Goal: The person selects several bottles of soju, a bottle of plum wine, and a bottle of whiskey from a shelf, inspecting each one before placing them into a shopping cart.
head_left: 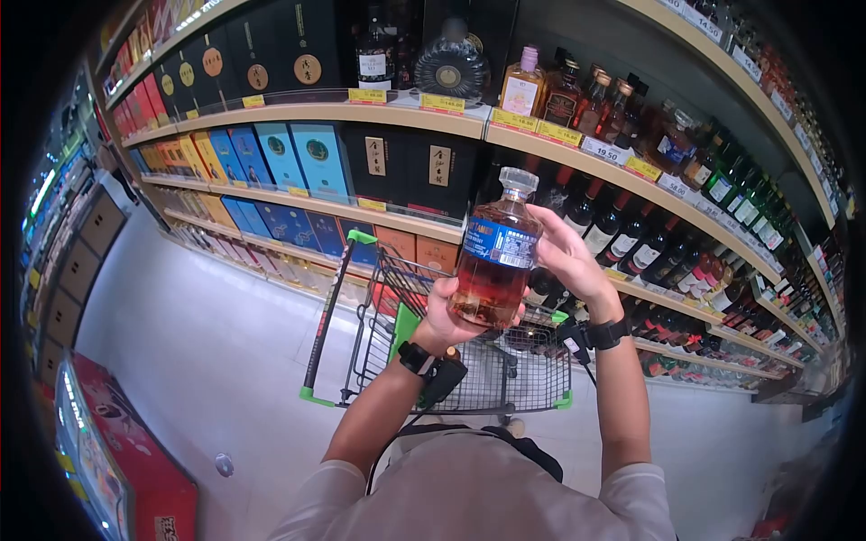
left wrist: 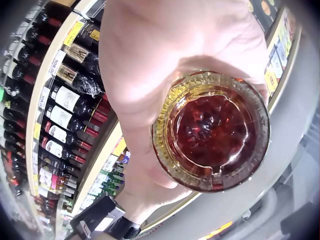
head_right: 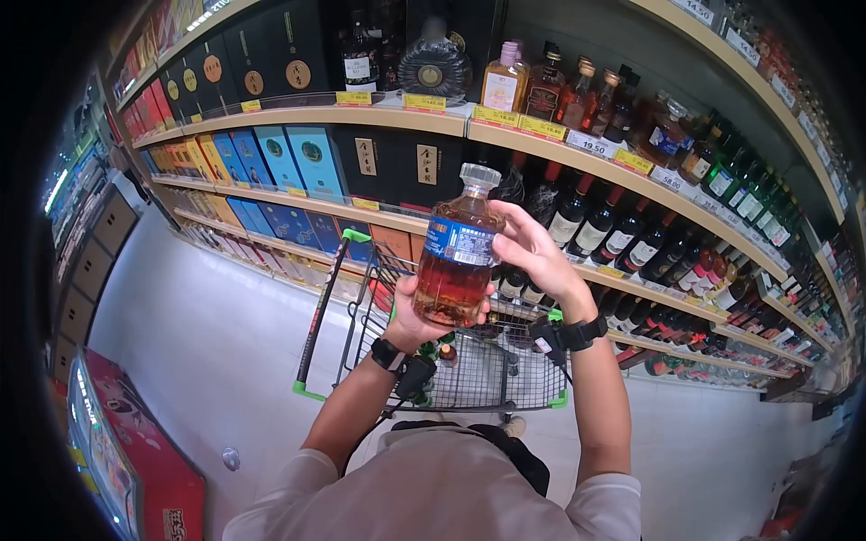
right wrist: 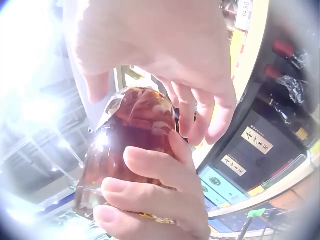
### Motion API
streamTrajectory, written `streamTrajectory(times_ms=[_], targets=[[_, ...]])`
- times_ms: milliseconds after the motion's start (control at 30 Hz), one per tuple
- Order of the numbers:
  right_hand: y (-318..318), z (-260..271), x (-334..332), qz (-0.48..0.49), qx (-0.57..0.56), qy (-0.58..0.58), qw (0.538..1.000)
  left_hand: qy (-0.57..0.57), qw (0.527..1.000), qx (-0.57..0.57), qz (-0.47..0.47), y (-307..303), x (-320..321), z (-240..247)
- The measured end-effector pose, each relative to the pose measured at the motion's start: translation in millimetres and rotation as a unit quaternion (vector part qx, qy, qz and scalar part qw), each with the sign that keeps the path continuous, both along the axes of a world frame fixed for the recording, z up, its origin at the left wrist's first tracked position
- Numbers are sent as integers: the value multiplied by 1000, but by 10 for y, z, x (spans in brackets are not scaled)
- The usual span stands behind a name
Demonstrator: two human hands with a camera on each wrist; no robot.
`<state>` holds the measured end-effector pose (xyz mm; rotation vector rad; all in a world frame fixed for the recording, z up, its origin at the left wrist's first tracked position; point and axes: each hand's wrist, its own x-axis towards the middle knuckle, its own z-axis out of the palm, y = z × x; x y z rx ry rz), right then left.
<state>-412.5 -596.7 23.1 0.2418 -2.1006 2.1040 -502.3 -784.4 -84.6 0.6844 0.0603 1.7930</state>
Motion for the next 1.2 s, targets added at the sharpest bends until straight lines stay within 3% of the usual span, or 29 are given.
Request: streamTrajectory(times_ms=[100, 167, 233, 333, 400, 433, 500, 667, 767, 833, 967, 1133, 1200], targets=[[-74, 12, -11, -17, -3, 43, 999, -13, 999, 5, -46, -5, -43, -46], [-179, 113, -49, -9, 63, 47, 997, 5, 999, -2, -46, -23, -70, -105], [-351, 266, -30, -27, 54, 40, 997, 24, 999, -10, -40, -58, -81, -120], [-425, 251, 6, -55, 78, 82, 992, -51, 997, -26, 47, 17, 6, -106], [-524, 294, 66, -90, 186, 126, 970, -103, 992, -43, 61, 48, -39, -140], [-580, 332, 90, -105, 239, 146, 954, -92, 980, -150, 91, 74, -97, -168], [-631, 385, 114, -110, 332, 197, 916, -100, 984, -99, 110, 128, -76, -135], [-634, 344, 171, -98, 302, 180, 931, -115, 990, -60, 59, 148, -78, -169], [-566, 279, 174, -106, 207, 133, 964, -105, 985, -115, 80, 122, -59, -254], [-439, 180, 82, -90, 128, 134, 979, -76, 993, -85, 13, 34, -64, -316], [-234, 57, 36, -73, 32, 74, 994, -36, 990, -131, 21, -35, 76, -245], [101, -254, 22, -2, 60, 4, 998, -27, 980, -187, 61, -61, 179, -368], [147, -266, 60, -53, 95, -4, 994, -18, 976, -204, 70, -78, 205, -403]])
